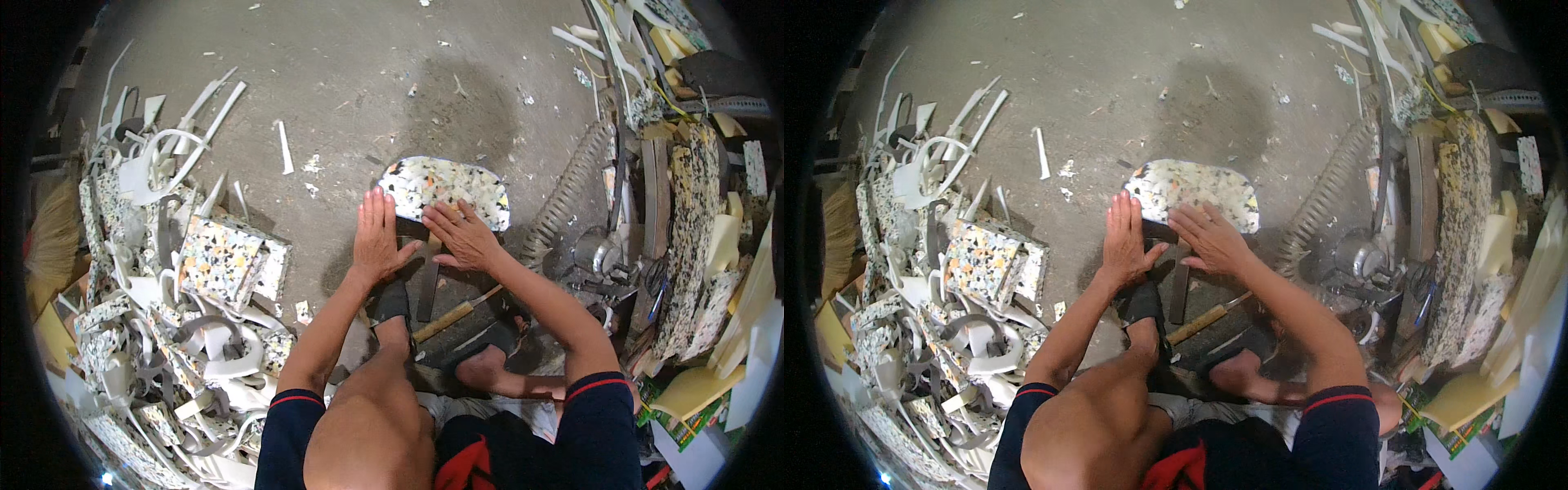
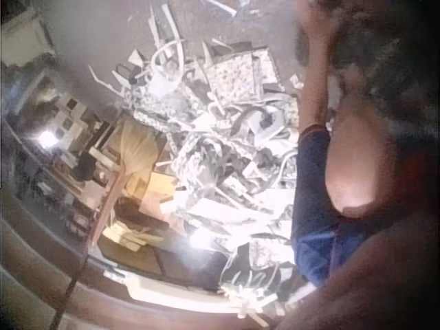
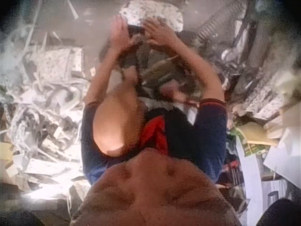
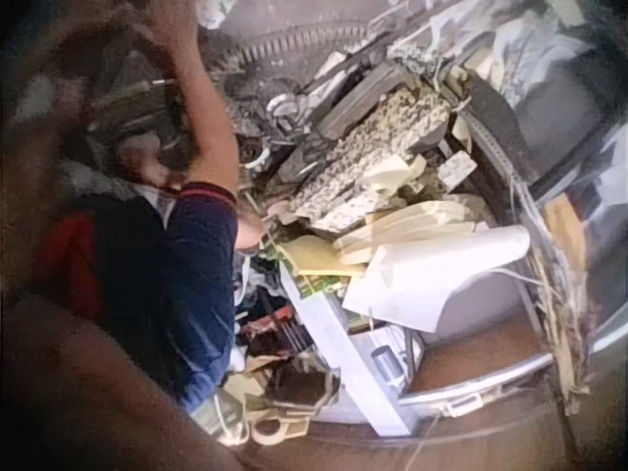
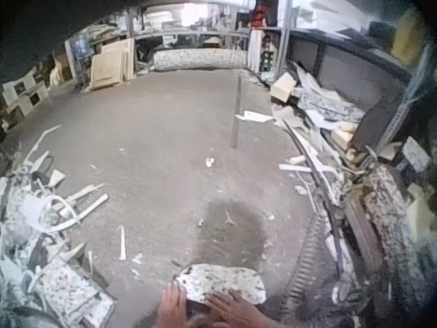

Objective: The person sits on the floor and uses a spray gun to apply adhesive to a white foam piece. They then press a speckled composite panel onto the foam, align and press the edges, and finally place a larger white foam sheet over the assembly.

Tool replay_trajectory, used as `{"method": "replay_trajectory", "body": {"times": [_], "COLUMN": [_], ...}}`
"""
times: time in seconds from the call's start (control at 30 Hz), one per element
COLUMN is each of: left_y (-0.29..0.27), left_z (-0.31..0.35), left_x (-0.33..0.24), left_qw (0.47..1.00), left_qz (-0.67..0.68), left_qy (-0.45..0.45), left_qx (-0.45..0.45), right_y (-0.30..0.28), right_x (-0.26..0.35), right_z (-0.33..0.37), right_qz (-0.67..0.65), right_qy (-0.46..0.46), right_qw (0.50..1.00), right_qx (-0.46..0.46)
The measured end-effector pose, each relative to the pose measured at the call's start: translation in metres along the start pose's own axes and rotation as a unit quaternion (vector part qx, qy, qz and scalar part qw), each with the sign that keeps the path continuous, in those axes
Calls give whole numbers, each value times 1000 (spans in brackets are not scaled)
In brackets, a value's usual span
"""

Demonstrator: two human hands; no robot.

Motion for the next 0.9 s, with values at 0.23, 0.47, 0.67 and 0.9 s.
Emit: {"method": "replay_trajectory", "body": {"times": [0.23,0.47,0.67,0.9], "left_y": [-9,-37,-22,-6], "left_z": [-6,-98,-118,-109], "left_x": [2,-48,-38,-43], "left_qw": [1000,969,965,964], "left_qz": [14,-14,27,-22], "left_qy": [2,236,250,208], "left_qx": [15,76,79,163], "right_y": [-3,-19,-20,-14], "right_x": [-11,-57,-77,-73], "right_z": [1,2,1,0], "right_qz": [-68,-55,-58,-122], "right_qy": [5,89,114,121], "right_qw": [997,989,980,979], "right_qx": [-31,-103,-150,-111]}}
Point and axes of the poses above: each hand's wrist, its own z-axis away from the middle knuckle, its own y-axis out of the palm, x = y × z, the point moved 7 cm from there along -z, towards the middle knuckle, and after that the axes turned 2 degrees about -x, right-handed, at the moved point
